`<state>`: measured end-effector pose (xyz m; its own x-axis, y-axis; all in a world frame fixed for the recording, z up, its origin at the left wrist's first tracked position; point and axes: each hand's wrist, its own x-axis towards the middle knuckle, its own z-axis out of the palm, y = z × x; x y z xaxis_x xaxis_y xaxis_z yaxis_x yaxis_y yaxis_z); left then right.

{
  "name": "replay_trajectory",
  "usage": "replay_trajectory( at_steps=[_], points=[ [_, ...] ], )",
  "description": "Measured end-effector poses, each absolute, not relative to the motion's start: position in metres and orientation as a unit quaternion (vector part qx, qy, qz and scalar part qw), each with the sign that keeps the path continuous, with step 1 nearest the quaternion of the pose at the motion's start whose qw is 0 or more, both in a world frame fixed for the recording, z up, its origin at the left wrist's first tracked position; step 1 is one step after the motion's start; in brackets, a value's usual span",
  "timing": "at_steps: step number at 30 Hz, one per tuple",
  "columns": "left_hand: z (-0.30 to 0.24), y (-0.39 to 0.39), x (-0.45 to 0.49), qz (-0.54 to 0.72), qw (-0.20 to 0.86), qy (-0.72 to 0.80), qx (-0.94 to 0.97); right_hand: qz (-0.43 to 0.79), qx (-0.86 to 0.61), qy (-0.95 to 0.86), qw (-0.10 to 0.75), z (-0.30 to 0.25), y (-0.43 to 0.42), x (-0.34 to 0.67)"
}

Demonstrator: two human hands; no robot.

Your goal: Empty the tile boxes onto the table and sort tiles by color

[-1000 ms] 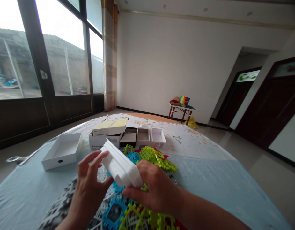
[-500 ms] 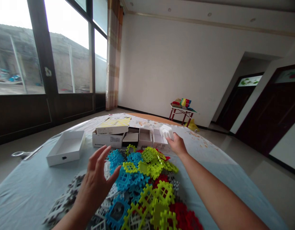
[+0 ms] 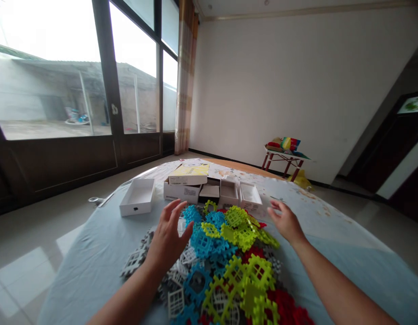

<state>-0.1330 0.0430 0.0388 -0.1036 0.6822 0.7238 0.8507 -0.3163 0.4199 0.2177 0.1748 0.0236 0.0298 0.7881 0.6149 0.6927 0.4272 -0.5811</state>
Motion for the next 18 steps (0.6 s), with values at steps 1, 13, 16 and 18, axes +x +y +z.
replay_trajectory(
  at_steps=[1,13,16,18],
  points=[
    [0.041,0.042,-0.134,-0.473,0.085,-0.580,-0.658,0.064,-0.536,-0.692,0.480,0.020,0.163,0.223],
    [0.063,0.036,-0.156,-0.463,0.041,-0.637,-0.614,0.181,-0.612,-0.660,0.397,-0.045,0.078,0.299],
    [0.065,0.044,-0.196,-0.426,0.020,-0.697,-0.577,0.203,-0.618,-0.641,0.408,-0.052,0.070,0.310],
    [0.065,0.048,-0.233,-0.403,0.000,-0.745,-0.532,0.185,-0.622,-0.629,0.428,-0.053,0.066,0.313]
  ],
)
